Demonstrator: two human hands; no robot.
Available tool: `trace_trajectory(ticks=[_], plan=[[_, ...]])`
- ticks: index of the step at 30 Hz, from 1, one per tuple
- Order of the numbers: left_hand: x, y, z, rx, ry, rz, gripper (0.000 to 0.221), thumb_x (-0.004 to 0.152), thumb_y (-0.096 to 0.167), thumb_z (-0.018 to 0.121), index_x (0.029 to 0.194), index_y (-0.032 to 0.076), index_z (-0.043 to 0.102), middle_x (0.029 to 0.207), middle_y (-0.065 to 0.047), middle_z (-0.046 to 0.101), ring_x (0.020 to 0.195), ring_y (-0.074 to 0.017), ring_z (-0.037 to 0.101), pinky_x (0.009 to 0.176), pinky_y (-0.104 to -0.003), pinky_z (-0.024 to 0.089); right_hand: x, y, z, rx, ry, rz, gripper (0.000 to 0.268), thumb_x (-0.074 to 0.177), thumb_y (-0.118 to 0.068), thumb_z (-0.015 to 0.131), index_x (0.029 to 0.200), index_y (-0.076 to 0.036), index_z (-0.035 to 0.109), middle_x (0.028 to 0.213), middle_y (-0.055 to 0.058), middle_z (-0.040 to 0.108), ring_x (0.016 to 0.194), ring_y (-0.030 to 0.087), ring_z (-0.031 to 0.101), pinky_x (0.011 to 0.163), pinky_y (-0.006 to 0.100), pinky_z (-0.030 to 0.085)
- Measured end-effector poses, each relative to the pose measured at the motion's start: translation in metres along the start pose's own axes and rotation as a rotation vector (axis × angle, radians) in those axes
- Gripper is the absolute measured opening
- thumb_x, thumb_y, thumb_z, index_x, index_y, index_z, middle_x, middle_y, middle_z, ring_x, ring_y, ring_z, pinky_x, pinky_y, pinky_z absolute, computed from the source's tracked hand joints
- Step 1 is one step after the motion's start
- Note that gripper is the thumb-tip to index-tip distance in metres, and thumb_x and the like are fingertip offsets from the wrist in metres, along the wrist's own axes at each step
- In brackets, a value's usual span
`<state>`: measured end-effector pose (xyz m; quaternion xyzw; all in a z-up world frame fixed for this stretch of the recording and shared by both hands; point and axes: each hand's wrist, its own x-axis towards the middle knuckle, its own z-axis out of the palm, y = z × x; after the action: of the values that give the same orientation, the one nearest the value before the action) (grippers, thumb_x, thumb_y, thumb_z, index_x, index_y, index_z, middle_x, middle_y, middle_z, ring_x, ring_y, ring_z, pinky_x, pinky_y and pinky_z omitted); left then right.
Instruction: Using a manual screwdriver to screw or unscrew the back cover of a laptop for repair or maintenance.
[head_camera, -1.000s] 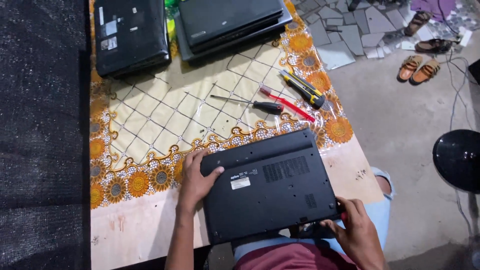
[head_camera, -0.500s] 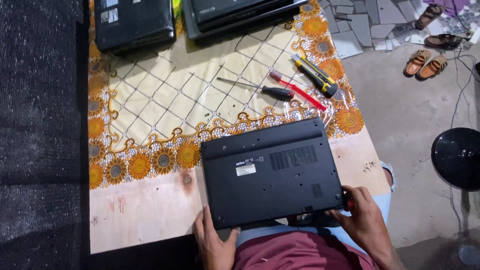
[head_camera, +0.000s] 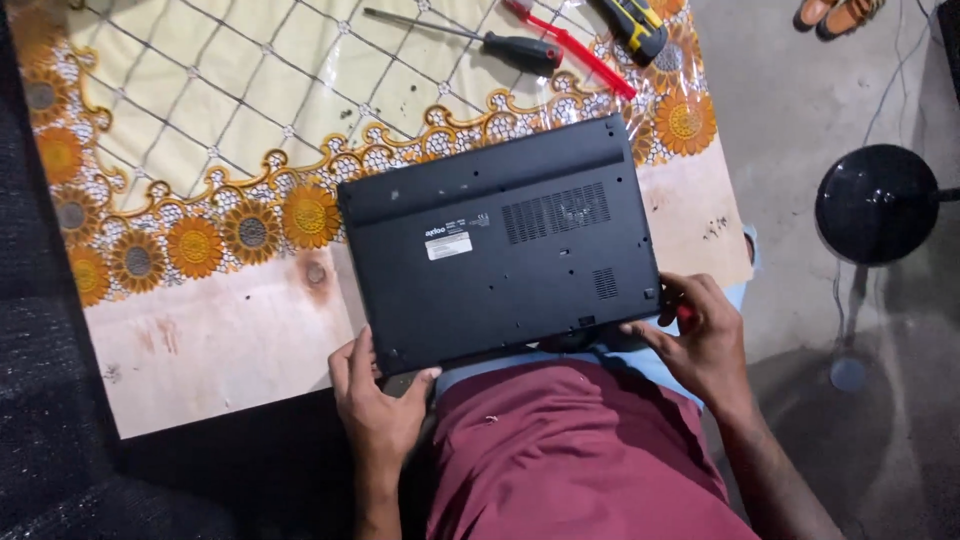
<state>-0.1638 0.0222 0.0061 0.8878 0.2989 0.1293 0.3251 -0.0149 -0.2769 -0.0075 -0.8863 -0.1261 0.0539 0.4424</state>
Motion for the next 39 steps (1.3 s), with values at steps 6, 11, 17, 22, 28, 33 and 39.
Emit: trace_trajectory(ticks=[6,11,17,22,28,33,39], plan=[[-0.003,0.005,-0.004,0.013,0.014,0.087,0.084,0.062,0.01,0.085,0.134,-0.007,0.046,0.113,-0.018,0.048,0.089,-0.0279,0.057,0.075,-0.037,0.052,-0.003,-0.003,-0.002,0.183,0.0,0.069,0.06,0.063,-0.007,0.085,0.117,0.006,0.06,0.079,0.008,0.06,0.065,0.013,0.053,0.055,0.024,0.046],[-0.001,0.014,-0.015,-0.038,0.041,0.094,0.082,0.062,0.009,0.086,0.133,-0.008,0.049,0.113,-0.018,0.05,0.083,-0.0229,0.053,0.071,-0.032,0.05,-0.005,-0.006,-0.008,0.224,0.021,0.073,0.068,0.062,-0.005,0.084,0.125,0.007,0.059,0.09,0.012,0.066,0.069,0.013,0.055,0.06,0.023,0.047],[0.0,0.008,-0.022,-0.185,0.117,0.196,0.062,0.064,0.005,0.087,0.12,-0.003,0.062,0.116,-0.018,0.051,0.101,-0.026,0.056,0.081,-0.03,0.052,-0.005,-0.007,-0.016,0.211,0.096,-0.032,0.069,0.061,-0.01,0.085,0.123,0.005,0.06,0.096,0.012,0.066,0.069,0.012,0.055,0.062,0.021,0.048],[0.007,0.014,-0.03,-0.094,0.186,0.295,0.056,0.067,0.004,0.087,0.117,-0.006,0.064,0.114,-0.021,0.056,0.091,-0.0262,0.062,0.079,-0.032,0.057,0.001,-0.011,-0.024,0.169,0.169,-0.107,0.062,0.061,-0.009,0.086,0.117,0.005,0.063,0.091,0.013,0.068,0.067,0.012,0.056,0.061,0.022,0.048],[0.017,0.018,-0.038,-0.096,0.229,0.393,0.052,0.07,-0.001,0.085,0.117,-0.011,0.064,0.111,-0.024,0.054,0.094,-0.032,0.059,0.084,-0.038,0.054,0.011,-0.017,-0.033,0.341,0.177,-0.143,0.04,0.073,0.003,0.074,0.113,0.003,0.065,0.098,0.01,0.069,0.076,0.011,0.06,0.068,0.019,0.049],[0.018,0.015,-0.043,0.038,0.19,0.349,0.053,0.069,-0.003,0.085,0.117,-0.01,0.065,0.114,-0.026,0.052,0.096,-0.0345,0.058,0.084,-0.04,0.054,0.018,-0.028,-0.035,0.334,0.171,-0.183,0.033,0.071,0.002,0.076,0.103,0.004,0.067,0.086,0.008,0.069,0.063,0.007,0.053,0.057,0.018,0.043],[0.022,0.01,-0.046,0.044,0.189,0.364,0.048,0.074,-0.011,0.081,0.119,-0.008,0.064,0.112,-0.024,0.05,0.087,-0.0305,0.057,0.075,-0.036,0.053,0.025,-0.037,-0.038,0.348,0.168,-0.262,0.031,0.072,-0.001,0.075,0.102,0.003,0.067,0.089,0.011,0.071,0.068,0.012,0.061,0.064,0.021,0.049]])
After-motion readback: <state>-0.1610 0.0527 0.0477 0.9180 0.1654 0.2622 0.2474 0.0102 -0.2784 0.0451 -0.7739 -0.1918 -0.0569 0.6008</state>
